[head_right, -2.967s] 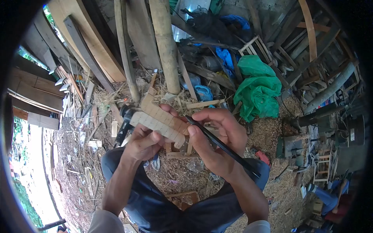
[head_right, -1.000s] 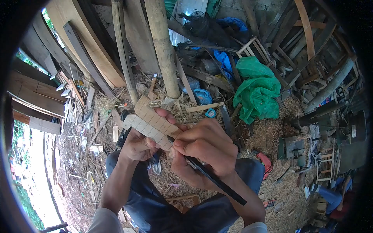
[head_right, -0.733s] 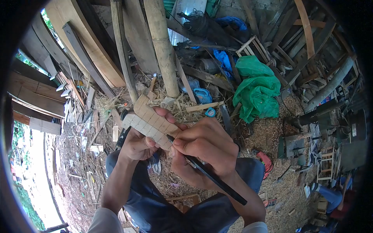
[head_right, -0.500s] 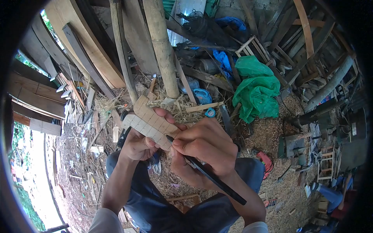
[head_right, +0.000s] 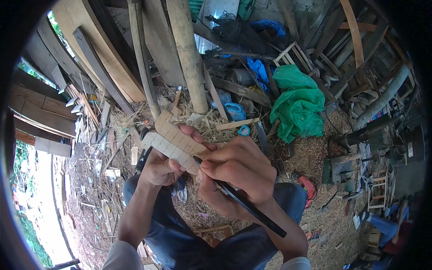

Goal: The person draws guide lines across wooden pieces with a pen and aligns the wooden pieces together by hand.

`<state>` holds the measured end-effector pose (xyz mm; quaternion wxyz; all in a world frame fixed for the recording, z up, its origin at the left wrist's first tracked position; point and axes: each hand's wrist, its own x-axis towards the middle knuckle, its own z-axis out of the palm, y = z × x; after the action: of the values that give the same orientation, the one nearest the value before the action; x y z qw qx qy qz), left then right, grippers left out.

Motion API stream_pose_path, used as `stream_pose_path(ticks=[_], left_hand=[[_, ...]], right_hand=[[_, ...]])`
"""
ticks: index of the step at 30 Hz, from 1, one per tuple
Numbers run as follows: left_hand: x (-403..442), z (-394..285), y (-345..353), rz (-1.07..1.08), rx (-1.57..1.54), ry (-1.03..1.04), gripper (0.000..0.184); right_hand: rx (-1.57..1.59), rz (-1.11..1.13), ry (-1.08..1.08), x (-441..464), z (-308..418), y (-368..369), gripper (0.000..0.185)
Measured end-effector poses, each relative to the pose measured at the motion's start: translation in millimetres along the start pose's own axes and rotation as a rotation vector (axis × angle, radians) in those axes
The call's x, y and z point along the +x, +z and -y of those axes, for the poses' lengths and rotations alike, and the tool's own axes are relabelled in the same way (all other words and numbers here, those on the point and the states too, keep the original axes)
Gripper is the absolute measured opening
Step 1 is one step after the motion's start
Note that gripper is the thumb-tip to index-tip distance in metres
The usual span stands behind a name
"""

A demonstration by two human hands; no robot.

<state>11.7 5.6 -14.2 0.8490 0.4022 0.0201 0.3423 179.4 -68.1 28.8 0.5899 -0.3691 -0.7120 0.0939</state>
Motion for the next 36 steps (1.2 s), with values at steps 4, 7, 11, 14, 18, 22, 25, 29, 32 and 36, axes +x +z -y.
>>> stream_pose_path(ticks=[4, 7, 11, 14, 18, 22, 25, 29, 32, 36], left_hand=[[0.5, 0.3, -0.5, 0.01, -0.007, 0.007, 0.062], [0.5, -0.2, 2.9, -0.028, 0.009, 0.012, 0.07], [-0.2, 0.2, 1.6, -0.046, 0.046, 0.002, 0.071], [-0.3, 0.0, 2.2, -0.057, 0.044, 0.003, 0.071], [0.6, 0.0, 3.2, -0.048, 0.021, 0.002, 0.07], [1.5, 0.6, 3.2, -0.019, -0.023, 0.013, 0.07], [0.7, 1.2, 2.3, -0.031, -0.007, 0.008, 0.07], [0.6, 0.3, 4.0, -0.051, 0.0, -0.007, 0.069], [1.2, 1.1, 2.5, -0.025, -0.019, 0.006, 0.069], [1.4, 1.5, 0.2, 0.0, -0.014, 0.015, 0.066]], right_hand=[[0.003, -0.007, -0.007, 0.4, -0.2, -0.1, 0.016], [0.004, -0.01, -0.005, 0.7, 0.4, 0.2, 0.015], [0.009, -0.033, 0.003, 0.0, 0.1, 1.0, 0.014], [-0.005, -0.001, -0.003, 0.7, 0.9, -0.2, 0.014], [0.0, -0.017, 0.008, 1.1, 2.1, -0.3, 0.014], [-0.005, 0.001, -0.006, 1.2, 1.5, -0.1, 0.015], [-0.007, -0.001, -0.014, 1.7, 1.2, -0.8, 0.015], [-0.003, -0.002, -0.014, 0.9, 1.2, 0.1, 0.015], [0.004, -0.028, -0.002, 0.4, 1.0, 0.7, 0.015], [0.03, -0.02, -0.003, 0.5, 0.8, -1.0, 0.015]])
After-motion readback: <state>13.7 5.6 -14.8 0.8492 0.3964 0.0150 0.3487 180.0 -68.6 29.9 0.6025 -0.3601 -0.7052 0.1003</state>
